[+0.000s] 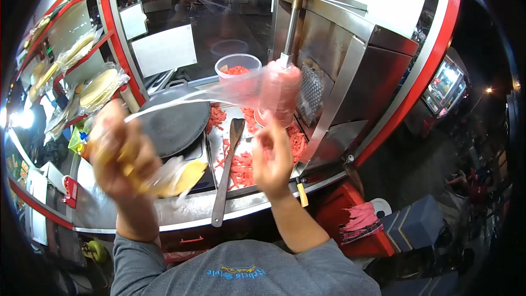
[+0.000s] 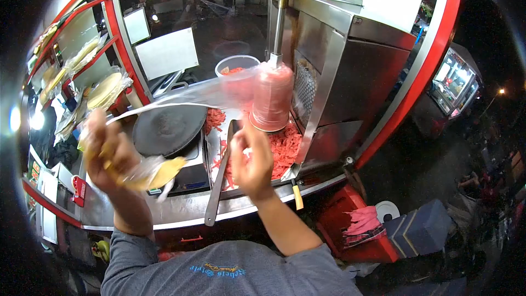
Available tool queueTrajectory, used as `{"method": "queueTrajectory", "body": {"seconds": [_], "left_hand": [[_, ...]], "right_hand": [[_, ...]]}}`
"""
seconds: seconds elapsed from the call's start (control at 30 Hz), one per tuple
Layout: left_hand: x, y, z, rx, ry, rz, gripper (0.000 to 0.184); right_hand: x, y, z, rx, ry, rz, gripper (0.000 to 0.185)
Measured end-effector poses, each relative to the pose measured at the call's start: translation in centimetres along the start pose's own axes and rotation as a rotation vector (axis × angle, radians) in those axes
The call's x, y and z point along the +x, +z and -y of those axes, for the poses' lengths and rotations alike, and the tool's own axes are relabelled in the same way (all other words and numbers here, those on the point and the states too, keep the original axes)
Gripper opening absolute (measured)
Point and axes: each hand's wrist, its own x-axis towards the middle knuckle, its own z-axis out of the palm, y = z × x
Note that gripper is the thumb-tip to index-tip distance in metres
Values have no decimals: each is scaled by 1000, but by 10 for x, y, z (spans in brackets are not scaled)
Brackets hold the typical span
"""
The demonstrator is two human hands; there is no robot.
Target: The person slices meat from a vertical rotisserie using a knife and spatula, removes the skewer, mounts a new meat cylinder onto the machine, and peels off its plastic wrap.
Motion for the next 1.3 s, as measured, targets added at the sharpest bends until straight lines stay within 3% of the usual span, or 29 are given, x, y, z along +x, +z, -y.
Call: {"method": "queueTrajectory", "body": {"seconds": [0.07,0.17,0.27,0.3,0.37,0.43,0.47,0.5,0.53,0.67,0.7,0.73,0.77,0.8,0.87,0.93,0.97,1.0,1.07,1.13,1.17,1.27,1.3], "left_hand": [[-21,-6,-33,-121,26,252,15],[-50,2,-88,-140,49,462,51],[-86,-28,-121,-56,334,700,39],[-95,-39,-129,-32,432,779,36],[-86,-48,-113,-147,262,741,35],[-118,-52,-57,62,109,111,29],[-124,-51,-22,243,-37,-139,27],[-115,-46,6,478,-217,-243,25],[-96,-33,27,1204,-433,-191,27],[-70,-49,70,-484,-935,-251,29],[-75,-50,70,-184,-829,-431,24],[-62,-37,61,-490,-708,-325,22],[-62,-30,47,-445,-582,-333,22],[-68,-29,32,-396,-455,-342,23],[-95,-40,-4,26,-192,-258,20],[-129,-60,-36,-66,51,-95,21],[-126,-53,-56,-28,-5,32,23],[-121,-41,-78,8,-63,160,26],[-135,-25,-102,102,94,74,28],[-152,-20,-120,12,202,161,29],[-142,-18,-131,-10,148,345,28],[-161,-31,-154,-17,258,329,34],[-174,-29,-157,25,315,98,34]], "right_hand": [[22,8,-12,-7,279,-66,67],[48,19,-38,-191,151,-77,55],[59,20,-64,-208,-59,105,42],[60,21,-45,-135,-2,84,28],[55,22,-8,-22,-98,72,27],[45,21,33,47,-200,139,29],[37,22,52,62,-248,206,32],[26,27,64,131,-236,296,32],[14,33,75,200,-221,387,33],[-46,54,109,389,-252,613,35],[-53,50,113,423,-287,652,33],[-55,46,114,458,-323,693,32],[-48,33,115,560,-233,811,31],[-44,24,108,571,-240,751,31],[-40,14,81,594,-254,617,33],[-41,9,37,213,-216,298,42],[-48,7,10,-107,-57,221,53],[-43,11,-14,-190,81,159,67],[-18,16,-33,-393,70,146,84],[-5,35,-52,-531,104,111,78],[-5,43,-59,-600,118,94,75],[1,60,-60,-580,88,247,56],[-4,65,-44,-346,170,183,47]]}}
